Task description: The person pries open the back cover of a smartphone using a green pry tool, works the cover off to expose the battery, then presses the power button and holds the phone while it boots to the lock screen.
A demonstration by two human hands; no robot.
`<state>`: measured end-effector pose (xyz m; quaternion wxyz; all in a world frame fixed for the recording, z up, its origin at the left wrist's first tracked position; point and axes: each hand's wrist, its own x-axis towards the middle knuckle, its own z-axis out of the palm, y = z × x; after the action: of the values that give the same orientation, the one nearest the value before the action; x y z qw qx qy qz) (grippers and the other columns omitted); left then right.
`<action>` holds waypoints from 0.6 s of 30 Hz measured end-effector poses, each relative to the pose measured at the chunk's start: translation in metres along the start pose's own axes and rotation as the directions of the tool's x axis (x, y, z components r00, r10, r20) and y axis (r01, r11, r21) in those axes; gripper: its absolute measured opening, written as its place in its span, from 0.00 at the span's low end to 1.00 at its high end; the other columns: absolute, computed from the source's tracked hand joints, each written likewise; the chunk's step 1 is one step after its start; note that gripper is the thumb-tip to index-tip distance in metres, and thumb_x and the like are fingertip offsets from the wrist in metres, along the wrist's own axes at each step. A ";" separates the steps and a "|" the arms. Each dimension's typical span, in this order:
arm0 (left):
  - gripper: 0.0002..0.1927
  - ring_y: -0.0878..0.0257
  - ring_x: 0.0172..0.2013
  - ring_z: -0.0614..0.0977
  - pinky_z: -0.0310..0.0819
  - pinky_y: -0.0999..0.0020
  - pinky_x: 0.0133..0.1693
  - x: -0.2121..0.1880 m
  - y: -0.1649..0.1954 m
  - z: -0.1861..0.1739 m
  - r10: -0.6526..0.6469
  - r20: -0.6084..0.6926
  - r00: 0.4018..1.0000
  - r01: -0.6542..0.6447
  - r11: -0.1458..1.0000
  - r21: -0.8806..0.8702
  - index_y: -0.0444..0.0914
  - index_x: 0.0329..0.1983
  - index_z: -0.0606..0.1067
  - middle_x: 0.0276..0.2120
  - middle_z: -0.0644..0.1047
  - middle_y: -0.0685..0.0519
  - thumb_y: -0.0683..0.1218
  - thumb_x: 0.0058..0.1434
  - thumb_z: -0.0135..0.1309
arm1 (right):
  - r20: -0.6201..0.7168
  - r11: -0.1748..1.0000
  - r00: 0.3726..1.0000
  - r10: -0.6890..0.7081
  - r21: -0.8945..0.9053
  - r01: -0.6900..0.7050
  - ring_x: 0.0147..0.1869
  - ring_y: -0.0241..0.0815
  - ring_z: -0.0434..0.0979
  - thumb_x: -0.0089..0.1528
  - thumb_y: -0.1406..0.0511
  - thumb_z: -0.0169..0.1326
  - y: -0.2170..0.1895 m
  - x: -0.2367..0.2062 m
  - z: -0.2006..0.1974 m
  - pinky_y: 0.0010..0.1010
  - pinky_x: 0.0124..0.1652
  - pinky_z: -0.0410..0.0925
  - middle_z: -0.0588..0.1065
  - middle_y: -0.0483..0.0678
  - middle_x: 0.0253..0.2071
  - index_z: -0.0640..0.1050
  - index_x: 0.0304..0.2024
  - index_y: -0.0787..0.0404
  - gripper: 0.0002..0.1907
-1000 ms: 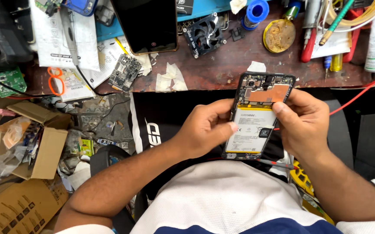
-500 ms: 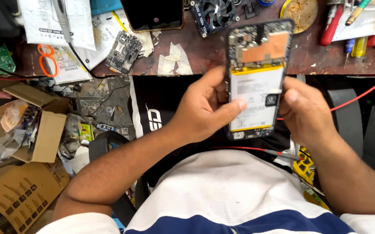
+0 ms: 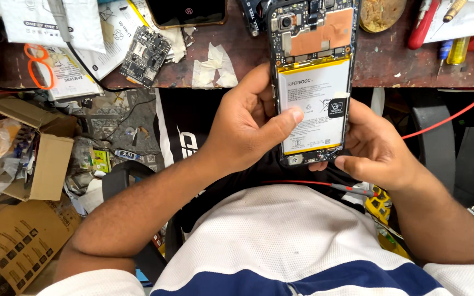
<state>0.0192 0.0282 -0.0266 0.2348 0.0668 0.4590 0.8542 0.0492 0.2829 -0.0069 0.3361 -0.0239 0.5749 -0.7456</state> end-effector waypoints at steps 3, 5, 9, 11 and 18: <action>0.31 0.63 0.57 0.80 0.77 0.65 0.63 -0.002 0.002 0.002 -0.002 0.004 1.000 0.002 1.000 0.015 0.30 0.76 0.58 0.56 0.76 0.45 0.37 0.73 0.53 | -0.003 1.000 1.000 0.000 -0.006 0.000 0.55 0.49 0.81 0.54 0.76 0.49 0.000 0.000 0.000 0.39 0.51 0.79 0.75 0.60 0.55 0.57 0.71 0.75 0.41; 0.29 0.62 0.58 0.80 0.78 0.64 0.63 -0.004 0.003 0.004 0.018 0.023 1.000 -0.019 0.999 0.034 0.29 0.74 0.58 0.57 0.76 0.44 0.37 0.74 0.53 | -0.005 1.000 1.000 -0.004 -0.017 0.004 0.55 0.49 0.81 0.54 0.77 0.49 0.001 -0.001 0.000 0.39 0.51 0.78 0.75 0.60 0.56 0.58 0.71 0.74 0.40; 0.29 0.61 0.58 0.82 0.80 0.65 0.62 -0.009 0.007 0.006 0.042 0.039 0.998 -0.047 0.990 0.136 0.29 0.73 0.57 0.57 0.76 0.44 0.38 0.75 0.54 | -0.005 0.999 1.000 -0.013 -0.045 0.013 0.56 0.49 0.81 0.56 0.79 0.49 0.002 -0.003 0.000 0.39 0.53 0.78 0.75 0.60 0.56 0.59 0.70 0.75 0.37; 0.29 0.61 0.57 0.82 0.82 0.65 0.61 -0.012 0.009 0.007 0.051 0.051 0.997 -0.060 0.978 0.198 0.28 0.73 0.57 0.57 0.77 0.44 0.39 0.75 0.54 | -0.008 0.999 1.000 -0.018 -0.047 0.017 0.59 0.48 0.80 0.57 0.79 0.49 0.002 -0.003 0.001 0.39 0.53 0.79 0.74 0.60 0.57 0.61 0.68 0.75 0.35; 0.29 0.59 0.56 0.84 0.84 0.65 0.61 -0.013 0.011 0.005 0.091 0.095 0.991 -0.114 0.956 0.272 0.29 0.74 0.56 0.56 0.77 0.43 0.40 0.77 0.54 | -0.018 0.994 0.999 -0.034 -0.100 0.032 0.57 0.45 0.81 0.59 0.79 0.53 0.002 -0.001 0.004 0.35 0.52 0.79 0.76 0.59 0.55 0.62 0.66 0.75 0.32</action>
<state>0.0285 0.0210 -0.0138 0.1971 0.1574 0.5597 0.7893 0.0528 0.2794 -0.0070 0.3162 -0.0429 0.6143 -0.7217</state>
